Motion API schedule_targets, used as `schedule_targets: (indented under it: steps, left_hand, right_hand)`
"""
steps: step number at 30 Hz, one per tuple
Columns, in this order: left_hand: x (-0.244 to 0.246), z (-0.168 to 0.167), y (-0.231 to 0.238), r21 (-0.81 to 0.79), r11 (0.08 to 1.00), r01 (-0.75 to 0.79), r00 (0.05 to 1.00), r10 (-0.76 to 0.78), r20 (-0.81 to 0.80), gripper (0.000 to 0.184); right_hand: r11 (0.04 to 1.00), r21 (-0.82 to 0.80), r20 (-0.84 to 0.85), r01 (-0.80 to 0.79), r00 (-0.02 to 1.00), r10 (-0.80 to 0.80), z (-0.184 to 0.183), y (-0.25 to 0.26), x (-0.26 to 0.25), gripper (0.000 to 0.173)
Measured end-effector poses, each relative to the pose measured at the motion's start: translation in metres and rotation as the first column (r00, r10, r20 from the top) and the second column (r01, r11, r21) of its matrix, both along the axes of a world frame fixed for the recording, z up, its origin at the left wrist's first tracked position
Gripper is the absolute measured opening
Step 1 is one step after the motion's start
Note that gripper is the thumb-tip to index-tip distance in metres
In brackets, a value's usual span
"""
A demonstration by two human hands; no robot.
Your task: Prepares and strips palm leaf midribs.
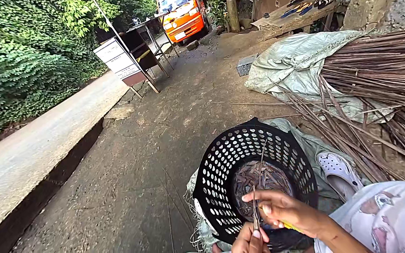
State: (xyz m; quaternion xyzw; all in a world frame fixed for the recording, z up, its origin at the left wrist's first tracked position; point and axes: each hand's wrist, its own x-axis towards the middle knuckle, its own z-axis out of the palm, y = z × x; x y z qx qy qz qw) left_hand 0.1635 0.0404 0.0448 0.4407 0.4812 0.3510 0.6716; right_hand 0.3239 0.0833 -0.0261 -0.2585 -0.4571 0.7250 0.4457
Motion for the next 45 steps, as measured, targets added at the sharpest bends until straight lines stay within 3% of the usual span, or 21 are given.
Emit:
schedule_targets:
  steps: [2, 6, 10, 14, 16, 19, 21, 23, 25, 27, 29, 34, 38, 41, 43, 45]
  left_hand:
    - [0.000, 0.000, 0.000, 0.000, 1.000, -0.001, 1.000, 0.001, 0.011, 0.031]
    - [-0.005, 0.000, 0.002, -0.028, 1.000, -0.008, 0.995, 0.010, 0.095, 0.034]
    - [-0.007, 0.001, 0.004, -0.025, 0.999, -0.023, 0.994, 0.025, 0.106, 0.035]
    - [-0.009, 0.001, 0.003, -0.065, 0.998, -0.025, 0.992, 0.032, 0.120, 0.036]
    - [-0.014, -0.002, 0.002, -0.119, 0.993, -0.012, 0.982, 0.034, 0.184, 0.039]
    - [-0.024, -0.011, 0.006, -0.218, 0.973, 0.074, 0.904, 0.027, 0.427, 0.043]
    - [-0.026, -0.015, 0.009, -0.244, 0.958, 0.152, 0.839, 0.005, 0.544, 0.040]
    - [-0.025, -0.014, 0.009, -0.251, 0.952, 0.176, 0.810, 0.005, 0.586, 0.038]
    - [-0.026, -0.013, 0.009, -0.238, 0.953, 0.190, 0.807, -0.014, 0.590, 0.038]
    - [-0.026, -0.012, 0.008, -0.238, 0.953, 0.185, 0.825, -0.019, 0.565, 0.041]
    - [-0.026, -0.012, 0.007, -0.251, 0.955, 0.159, 0.849, -0.003, 0.529, 0.043]
    - [-0.019, -0.009, 0.005, -0.208, 0.976, 0.067, 0.916, 0.023, 0.401, 0.044]
    - [-0.018, -0.003, 0.003, -0.139, 0.990, 0.030, 0.948, 0.016, 0.318, 0.043]
    - [-0.018, -0.001, 0.002, -0.123, 0.992, 0.014, 0.959, 0.021, 0.283, 0.042]
    - [-0.020, -0.002, 0.001, -0.125, 0.992, 0.014, 0.962, 0.020, 0.272, 0.042]
    - [-0.021, -0.003, 0.002, -0.132, 0.991, 0.024, 0.961, 0.014, 0.278, 0.042]
  right_hand:
    - [0.996, 0.079, -0.010, 0.031, 0.999, -0.030, 0.001, 0.001, -0.006, 0.030]
    - [0.940, 0.223, -0.064, 0.259, 0.966, -0.251, 0.001, 0.005, -0.014, 0.020]
    - [0.878, 0.274, -0.033, 0.391, 0.917, -0.398, 0.002, 0.009, -0.020, 0.027]
    - [0.779, 0.278, 0.102, 0.562, 0.789, -0.606, 0.005, 0.013, -0.020, 0.041]
    - [0.829, 0.227, 0.114, 0.511, 0.832, -0.543, 0.006, 0.012, -0.010, 0.042]
    - [0.945, 0.270, 0.070, 0.185, 0.975, -0.211, 0.001, 0.001, -0.006, 0.062]
    - [0.958, 0.284, 0.042, 0.043, 0.997, -0.057, 0.001, -0.001, -0.013, 0.066]
    - [0.955, 0.271, 0.027, 0.119, 0.991, -0.131, 0.004, -0.001, -0.021, 0.061]
    - [0.901, 0.273, 0.031, 0.337, 0.933, -0.358, 0.006, 0.004, -0.024, 0.048]
    - [0.850, 0.258, 0.045, 0.458, 0.874, -0.485, 0.008, 0.012, -0.018, 0.043]
    - [0.860, 0.257, 0.048, 0.440, 0.883, -0.466, 0.010, 0.013, -0.011, 0.043]
    - [0.931, 0.344, 0.074, 0.124, 0.985, -0.159, 0.004, 0.003, -0.012, 0.040]
    - [0.875, 0.318, 0.029, 0.365, 0.919, -0.394, 0.006, 0.005, -0.023, 0.031]
    - [0.802, 0.186, 0.039, 0.567, 0.812, -0.583, 0.010, 0.011, -0.021, 0.021]
    - [0.818, 0.141, 0.055, 0.557, 0.821, -0.568, 0.013, 0.012, -0.013, 0.022]
    - [0.894, 0.190, 0.056, 0.405, 0.905, -0.422, 0.013, 0.004, -0.010, 0.031]
